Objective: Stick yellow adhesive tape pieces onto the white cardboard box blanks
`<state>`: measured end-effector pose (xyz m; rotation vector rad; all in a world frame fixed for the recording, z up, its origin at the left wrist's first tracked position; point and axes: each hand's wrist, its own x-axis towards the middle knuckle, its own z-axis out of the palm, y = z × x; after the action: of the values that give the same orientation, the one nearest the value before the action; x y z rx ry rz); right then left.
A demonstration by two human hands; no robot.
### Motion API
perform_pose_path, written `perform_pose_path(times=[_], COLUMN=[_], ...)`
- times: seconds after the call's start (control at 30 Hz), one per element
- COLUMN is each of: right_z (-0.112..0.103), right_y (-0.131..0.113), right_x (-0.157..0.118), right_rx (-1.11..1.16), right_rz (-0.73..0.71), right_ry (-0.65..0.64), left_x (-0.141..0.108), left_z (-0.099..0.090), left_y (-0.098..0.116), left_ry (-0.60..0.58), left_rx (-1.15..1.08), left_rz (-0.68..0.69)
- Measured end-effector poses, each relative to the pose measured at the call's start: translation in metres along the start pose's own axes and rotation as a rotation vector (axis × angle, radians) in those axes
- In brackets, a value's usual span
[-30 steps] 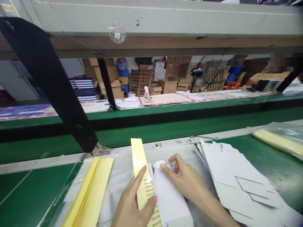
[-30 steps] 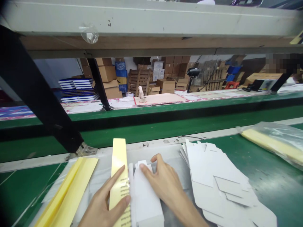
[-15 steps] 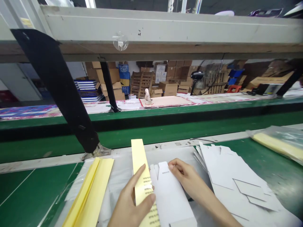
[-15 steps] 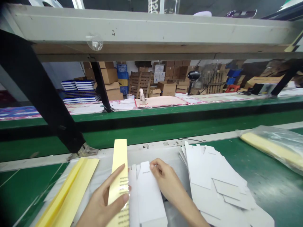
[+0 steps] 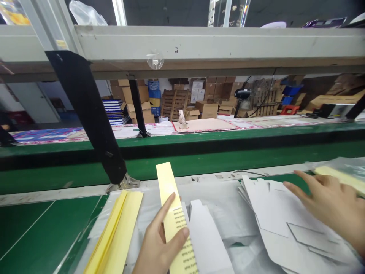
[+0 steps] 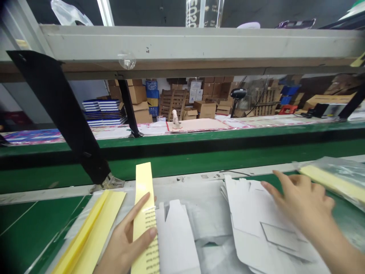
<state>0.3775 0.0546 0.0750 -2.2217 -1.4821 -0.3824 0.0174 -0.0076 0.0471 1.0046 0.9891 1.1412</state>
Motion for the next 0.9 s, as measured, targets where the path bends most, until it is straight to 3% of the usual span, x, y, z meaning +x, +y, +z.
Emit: perform_pose_path(times=[0.03, 0.07, 0.17, 0.23, 0.33, 0.6, 0.77, 0.9], right_z=[-0.001, -0.005, -0.018, -0.024, -0.025, -0.014, -0.019, -0.01], right_y=[-0.015, -0.034, -0.1, -0.136, -0.165, -0.174, -0.174, -0.161], right_x=[-0.014, -0.031, -0.085, -0.11, -0.124, -0.116, -0.114, -0.097], right_rx=[0.005, 0.155, 0.678, 0.816, 0.922, 1.018, 1.109, 1.078], right_rz=[-0.019, -0.074, -0.309, -0.36, -0.358, -0.353, -0.399, -0.298], right_ry=[-0.007, -0.072, -0.447, -0.641, -0.741, -0.768, -0.753, -0.751], left_x=[0.0, 0.0, 0.0, -0.001, -0.002, 0.0, 0.003, 0.008], left_z=[0.0, 0.0, 0.001, 0.002, 0.004, 0.0, -0.002, -0.005], left_y=[-0.002, -0.004, -0.01, -0.012, -0.013, -0.018, -0.019, -0.02], left_ry=[-0.02, -0.032, -0.035, -0.004, 0.041, 0.038, 0.068, 0.062], left_rx=[-0.018, -0.022, 0.066, 0.188, 0.342, 0.457, 0.478, 0.506], left_rz=[-0.009, -0.008, 0.054, 0.118, 0.19, 0.271, 0.238, 0.193])
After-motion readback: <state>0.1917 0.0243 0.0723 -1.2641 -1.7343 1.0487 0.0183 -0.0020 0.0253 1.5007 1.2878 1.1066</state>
